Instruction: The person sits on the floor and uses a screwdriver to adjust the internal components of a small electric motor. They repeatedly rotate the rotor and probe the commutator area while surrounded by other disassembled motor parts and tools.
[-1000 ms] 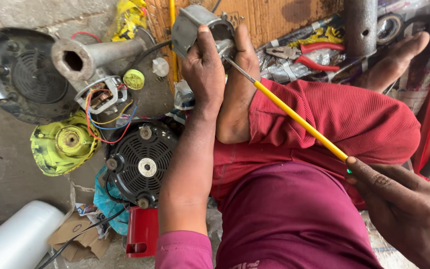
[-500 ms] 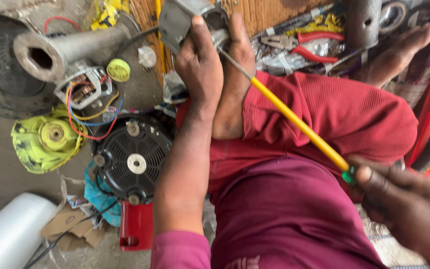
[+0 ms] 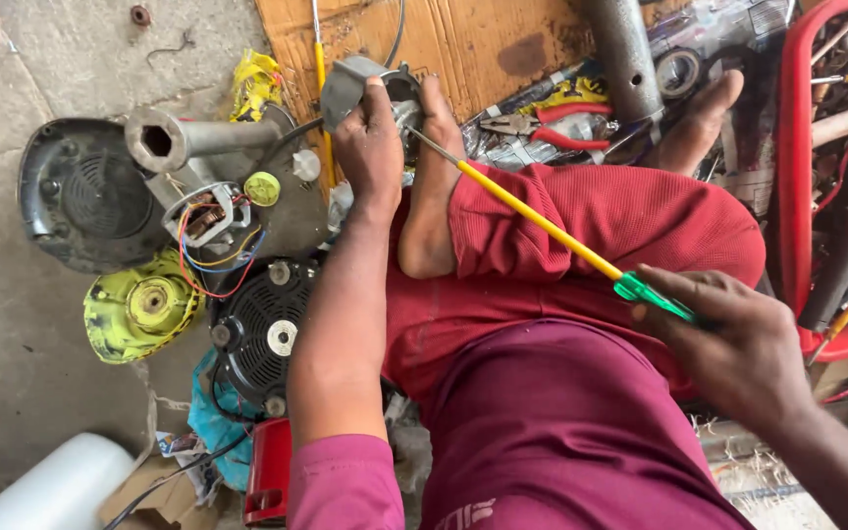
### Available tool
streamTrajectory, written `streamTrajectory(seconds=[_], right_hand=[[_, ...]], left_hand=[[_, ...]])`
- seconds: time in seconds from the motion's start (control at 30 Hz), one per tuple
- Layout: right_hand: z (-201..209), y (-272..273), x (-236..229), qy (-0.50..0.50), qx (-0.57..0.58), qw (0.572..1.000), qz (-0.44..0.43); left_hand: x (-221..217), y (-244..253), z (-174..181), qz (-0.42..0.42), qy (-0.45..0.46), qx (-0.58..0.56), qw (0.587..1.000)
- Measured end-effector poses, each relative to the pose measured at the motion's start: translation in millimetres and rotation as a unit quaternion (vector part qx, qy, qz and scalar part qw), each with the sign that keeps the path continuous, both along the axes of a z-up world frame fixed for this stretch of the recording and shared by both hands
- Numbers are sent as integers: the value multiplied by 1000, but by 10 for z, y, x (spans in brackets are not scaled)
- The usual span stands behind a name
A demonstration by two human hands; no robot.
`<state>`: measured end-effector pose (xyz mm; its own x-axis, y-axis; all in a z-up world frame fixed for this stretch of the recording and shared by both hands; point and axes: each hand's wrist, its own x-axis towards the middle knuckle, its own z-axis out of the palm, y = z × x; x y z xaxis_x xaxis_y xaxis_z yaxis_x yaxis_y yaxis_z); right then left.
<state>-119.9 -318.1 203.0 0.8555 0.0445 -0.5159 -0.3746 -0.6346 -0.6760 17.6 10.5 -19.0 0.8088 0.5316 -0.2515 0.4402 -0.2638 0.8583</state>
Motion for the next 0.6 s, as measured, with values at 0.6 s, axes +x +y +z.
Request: streamTrajectory(seconds=[0.6], right_hand=[[269,502,106,-90,-92,980,151]], left_hand=[[-4,40,76,-19,-61,-16,998]])
